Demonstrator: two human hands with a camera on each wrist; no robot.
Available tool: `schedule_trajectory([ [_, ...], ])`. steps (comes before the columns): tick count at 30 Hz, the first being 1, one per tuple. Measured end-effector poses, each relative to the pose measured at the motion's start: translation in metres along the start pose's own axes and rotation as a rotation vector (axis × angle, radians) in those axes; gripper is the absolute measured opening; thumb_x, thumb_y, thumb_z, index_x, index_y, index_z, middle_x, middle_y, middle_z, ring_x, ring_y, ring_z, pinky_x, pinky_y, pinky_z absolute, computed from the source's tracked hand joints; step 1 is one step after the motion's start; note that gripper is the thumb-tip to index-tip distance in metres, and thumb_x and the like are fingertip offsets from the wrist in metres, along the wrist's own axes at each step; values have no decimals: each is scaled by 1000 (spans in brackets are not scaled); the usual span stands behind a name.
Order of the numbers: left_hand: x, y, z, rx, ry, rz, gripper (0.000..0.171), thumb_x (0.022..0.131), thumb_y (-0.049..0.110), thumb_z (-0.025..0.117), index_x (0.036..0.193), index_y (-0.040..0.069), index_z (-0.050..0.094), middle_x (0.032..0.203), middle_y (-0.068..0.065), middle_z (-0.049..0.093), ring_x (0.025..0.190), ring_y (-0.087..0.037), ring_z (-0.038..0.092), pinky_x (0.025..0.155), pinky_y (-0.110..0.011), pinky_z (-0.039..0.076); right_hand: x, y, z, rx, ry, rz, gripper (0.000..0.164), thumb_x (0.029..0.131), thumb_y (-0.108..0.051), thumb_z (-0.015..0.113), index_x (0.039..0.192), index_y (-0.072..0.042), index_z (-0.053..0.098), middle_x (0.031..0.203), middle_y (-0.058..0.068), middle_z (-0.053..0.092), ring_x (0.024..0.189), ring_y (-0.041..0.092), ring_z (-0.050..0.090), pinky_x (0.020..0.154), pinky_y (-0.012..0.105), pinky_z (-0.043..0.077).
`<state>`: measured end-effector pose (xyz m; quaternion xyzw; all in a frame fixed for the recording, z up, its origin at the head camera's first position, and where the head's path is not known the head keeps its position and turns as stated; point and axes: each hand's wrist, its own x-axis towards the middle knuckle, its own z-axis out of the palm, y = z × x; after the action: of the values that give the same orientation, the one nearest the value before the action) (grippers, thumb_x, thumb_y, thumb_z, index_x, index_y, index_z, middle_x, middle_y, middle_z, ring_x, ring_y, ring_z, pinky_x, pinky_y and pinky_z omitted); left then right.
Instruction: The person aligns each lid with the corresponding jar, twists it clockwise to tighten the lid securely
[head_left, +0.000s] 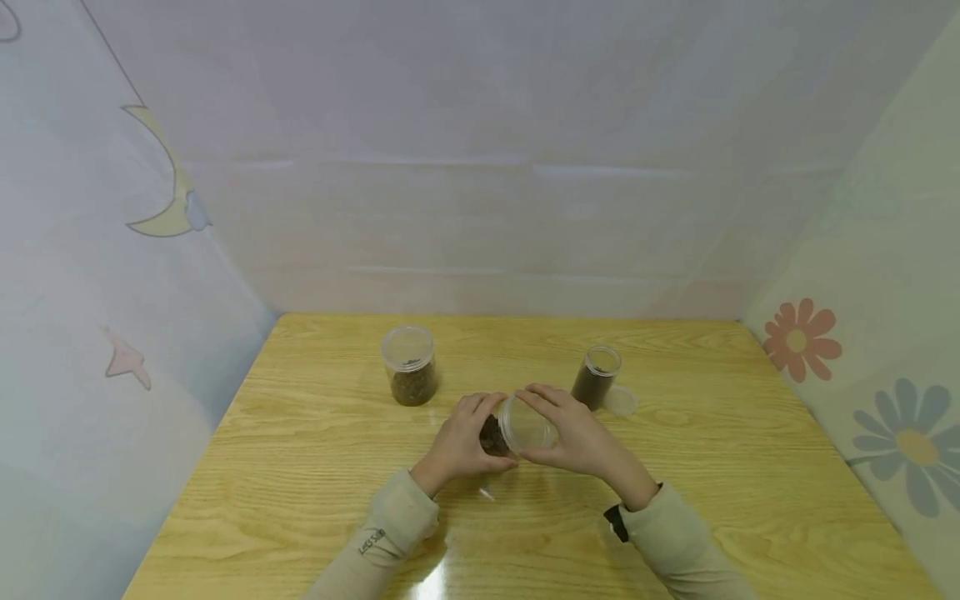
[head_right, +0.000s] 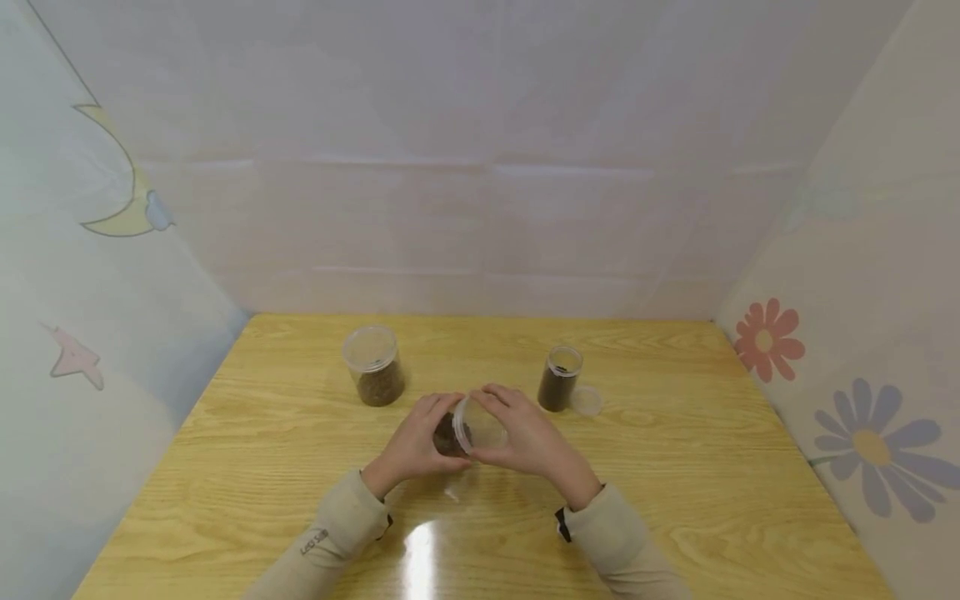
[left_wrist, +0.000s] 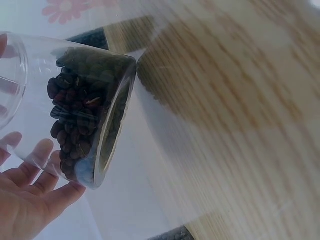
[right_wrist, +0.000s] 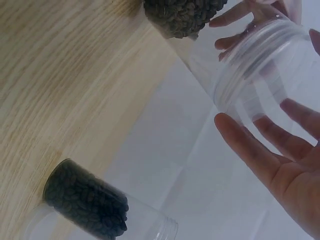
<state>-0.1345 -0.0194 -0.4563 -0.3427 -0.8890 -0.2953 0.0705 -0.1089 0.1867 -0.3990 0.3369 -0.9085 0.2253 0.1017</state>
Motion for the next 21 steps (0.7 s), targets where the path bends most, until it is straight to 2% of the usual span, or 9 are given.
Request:
schedule_trajectory([
  [10,0,0,1,4,8,1,90,63,44,81,134,9,39,124,-11,47,113,-26,44,88,-42,45,1,-6,4,-50,23,96,69,74,-34,74,128,1,49,119,21,52,103,39,53,78,49,48],
  [14,0,0,1,0,16,8,90,62,44,81,133,8,39,124,-11,47,112,-26,44,88,-41,45,0,-6,3,-47,-7,116,70,75,-37,73,130,0,47,122,22,51,105,40,52,80,50,48],
  [17,1,0,1,-2,17,8,91,62,44,82,133,8,39,124,-11,47,113,-26,44,88,-41,45,-1,-4,0,-20,-48,95,73,76,-37,73,133,-1,44,125,21,48,109,38,50,83,50,46],
  [21,0,0,1,-2,14,6,90,62,43,82,133,8,38,125,-11,46,113,-26,44,88,-41,45,-2,-1,-3,11,-75,20,82,71,-36,77,136,-3,40,132,21,42,115,37,45,86,49,45],
])
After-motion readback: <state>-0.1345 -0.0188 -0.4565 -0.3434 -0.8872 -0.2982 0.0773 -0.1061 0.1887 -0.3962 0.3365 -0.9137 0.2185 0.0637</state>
